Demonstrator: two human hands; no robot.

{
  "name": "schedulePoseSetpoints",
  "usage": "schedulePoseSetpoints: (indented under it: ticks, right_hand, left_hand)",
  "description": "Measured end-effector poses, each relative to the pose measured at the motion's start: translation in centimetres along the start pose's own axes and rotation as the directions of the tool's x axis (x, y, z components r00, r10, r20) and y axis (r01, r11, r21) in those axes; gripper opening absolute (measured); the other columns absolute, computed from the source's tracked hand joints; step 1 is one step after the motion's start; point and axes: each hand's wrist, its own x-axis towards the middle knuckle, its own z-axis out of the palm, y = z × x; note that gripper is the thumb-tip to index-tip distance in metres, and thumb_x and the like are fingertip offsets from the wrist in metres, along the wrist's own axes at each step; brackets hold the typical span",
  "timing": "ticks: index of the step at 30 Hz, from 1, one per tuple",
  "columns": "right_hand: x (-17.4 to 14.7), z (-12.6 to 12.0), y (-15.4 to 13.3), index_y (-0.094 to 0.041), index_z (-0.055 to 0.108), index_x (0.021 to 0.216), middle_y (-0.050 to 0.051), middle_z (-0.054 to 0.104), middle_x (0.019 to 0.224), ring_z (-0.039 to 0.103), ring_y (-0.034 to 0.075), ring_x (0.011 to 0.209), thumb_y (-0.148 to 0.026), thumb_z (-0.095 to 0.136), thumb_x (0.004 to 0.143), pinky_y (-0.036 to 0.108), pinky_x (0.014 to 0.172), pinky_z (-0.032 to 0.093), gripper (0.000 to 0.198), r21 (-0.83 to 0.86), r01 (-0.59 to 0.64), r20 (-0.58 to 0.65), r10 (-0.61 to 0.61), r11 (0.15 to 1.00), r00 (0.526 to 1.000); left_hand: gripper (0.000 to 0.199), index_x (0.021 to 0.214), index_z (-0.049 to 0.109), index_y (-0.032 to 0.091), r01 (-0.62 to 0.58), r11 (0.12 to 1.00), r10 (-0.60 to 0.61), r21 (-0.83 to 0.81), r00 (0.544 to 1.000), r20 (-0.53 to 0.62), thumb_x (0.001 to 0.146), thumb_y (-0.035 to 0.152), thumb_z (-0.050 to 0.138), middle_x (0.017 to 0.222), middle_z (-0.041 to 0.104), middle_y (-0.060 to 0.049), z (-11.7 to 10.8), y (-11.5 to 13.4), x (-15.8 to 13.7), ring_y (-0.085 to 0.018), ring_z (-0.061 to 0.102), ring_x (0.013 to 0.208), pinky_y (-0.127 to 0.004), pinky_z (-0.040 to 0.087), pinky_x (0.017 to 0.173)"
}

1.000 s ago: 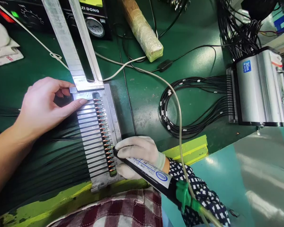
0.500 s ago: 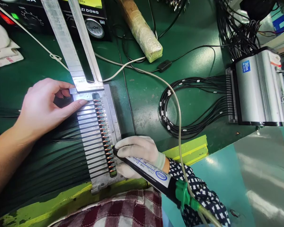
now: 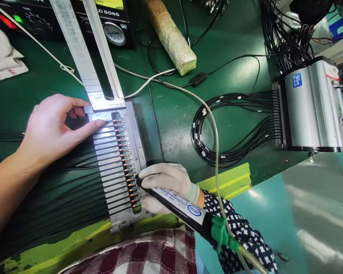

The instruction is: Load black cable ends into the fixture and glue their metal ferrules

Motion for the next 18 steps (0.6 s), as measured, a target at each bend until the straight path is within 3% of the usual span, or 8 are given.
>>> schedulePoseSetpoints:
  ticks: [5, 11, 18]
  right_hand:
    - [-0.2, -0.1, 0.0, -0.018, 0.064, 0.088, 0.008, 0.073, 0.094, 0.073, 0.017, 0.079, -0.025, 0.068, 0.077, 0.025, 0.073, 0.062, 0.014, 0.002, 0.011, -0.005, -0.011, 1.000, 1.000]
    - [-0.8, 0.3, -0.8, -0.020, 0.063, 0.089, 0.005, 0.072, 0.091, 0.072, 0.017, 0.075, -0.024, 0.065, 0.078, 0.024, 0.063, 0.061, 0.013, -0.004, 0.052, -0.129, -0.052, 0.999, 0.990]
    - [-1.0, 0.0, -1.4, -0.019, 0.063, 0.087, 0.006, 0.073, 0.092, 0.072, 0.015, 0.077, -0.025, 0.066, 0.077, 0.024, 0.073, 0.060, 0.012, -0.037, -0.022, -0.014, 0.021, 0.999, 1.000]
  left_hand:
    - [0.051, 0.099, 0.058, 0.020, 0.000, 1.000, 0.000, 0.004, 1.000, -0.002, 0.083, 0.067, 0.047, 0.080, 0.050, -0.001, 0.0, 0.0, 0.0, -0.021, 0.048, 0.079, -0.032, 0.033, 0.070]
    - [0.051, 0.100, 0.058, 0.020, 0.008, 1.000, -0.008, 0.002, 1.000, 0.000, 0.083, 0.066, 0.046, 0.082, 0.050, -0.001, 0.2, -0.2, -0.1, -0.020, 0.049, 0.080, -0.032, 0.036, 0.073]
    - [0.047, 0.101, 0.058, 0.020, 0.005, 1.000, -0.005, 0.000, 1.000, 0.015, 0.082, 0.062, 0.052, 0.082, 0.051, -0.002, 0.0, -0.2, 0.0, -0.021, 0.050, 0.082, -0.032, 0.037, 0.074]
